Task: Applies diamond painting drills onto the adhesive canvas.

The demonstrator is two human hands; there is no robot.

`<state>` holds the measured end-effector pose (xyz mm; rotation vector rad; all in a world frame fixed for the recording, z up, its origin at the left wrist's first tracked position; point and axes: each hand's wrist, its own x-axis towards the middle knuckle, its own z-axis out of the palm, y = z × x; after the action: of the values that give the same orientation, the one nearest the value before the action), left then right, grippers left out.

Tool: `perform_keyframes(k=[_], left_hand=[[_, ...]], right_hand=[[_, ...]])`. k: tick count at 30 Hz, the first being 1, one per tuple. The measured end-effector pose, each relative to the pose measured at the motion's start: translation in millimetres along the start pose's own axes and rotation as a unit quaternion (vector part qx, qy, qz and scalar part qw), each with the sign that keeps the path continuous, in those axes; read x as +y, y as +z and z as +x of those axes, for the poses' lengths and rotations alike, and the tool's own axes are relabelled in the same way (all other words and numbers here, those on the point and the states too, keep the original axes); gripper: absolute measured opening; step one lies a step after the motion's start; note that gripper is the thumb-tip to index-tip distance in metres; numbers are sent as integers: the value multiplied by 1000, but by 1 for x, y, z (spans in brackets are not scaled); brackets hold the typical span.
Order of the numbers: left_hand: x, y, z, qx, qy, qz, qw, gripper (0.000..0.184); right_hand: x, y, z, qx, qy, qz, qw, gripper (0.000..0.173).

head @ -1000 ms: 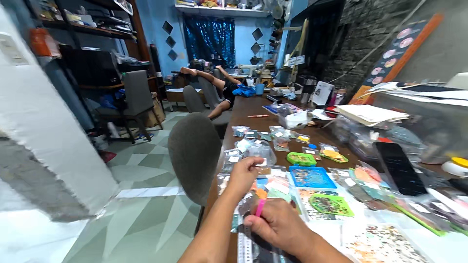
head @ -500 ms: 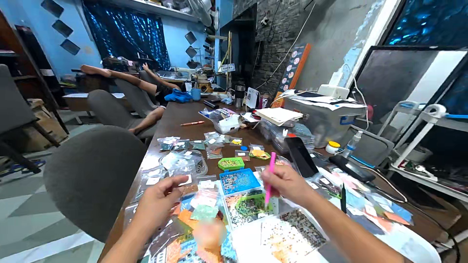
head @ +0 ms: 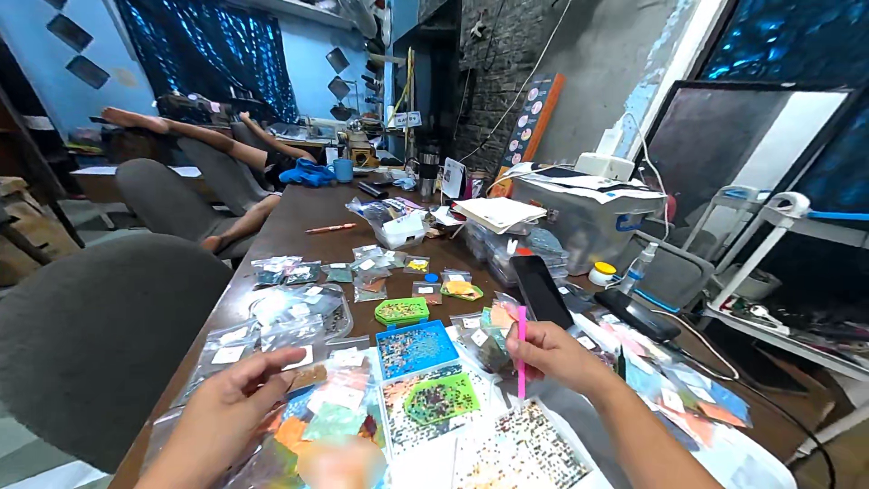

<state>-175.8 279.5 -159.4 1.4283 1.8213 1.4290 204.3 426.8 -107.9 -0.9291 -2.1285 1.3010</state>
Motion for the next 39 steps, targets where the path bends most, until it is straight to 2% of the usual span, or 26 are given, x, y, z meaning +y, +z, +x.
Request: perform_keyframes(k=[15, 19, 26, 33, 39], left_hand=[[-1, -4, -2, -6, -10, 7, 1000, 30], [1, -5, -2, -9, -18, -5, 1000, 29], [7, -6, -3, -25, -37, -7, 999, 30], [5, -8, -3, -40, -26, -5, 999, 31], [5, -10, -2, -44, -13, -7, 999, 30]], right_hand=[[-1, 16, -2, -60, -90, -41, 993, 24], [-5, 14, -4, -44, -80, -21, 996, 20], [-4, -2, -5, -19, -37, -94, 995, 26], [-4, 0, -5, -30, -45, -123, 991, 27], [-5, 3, -5, -26, -75, -76, 994, 25]])
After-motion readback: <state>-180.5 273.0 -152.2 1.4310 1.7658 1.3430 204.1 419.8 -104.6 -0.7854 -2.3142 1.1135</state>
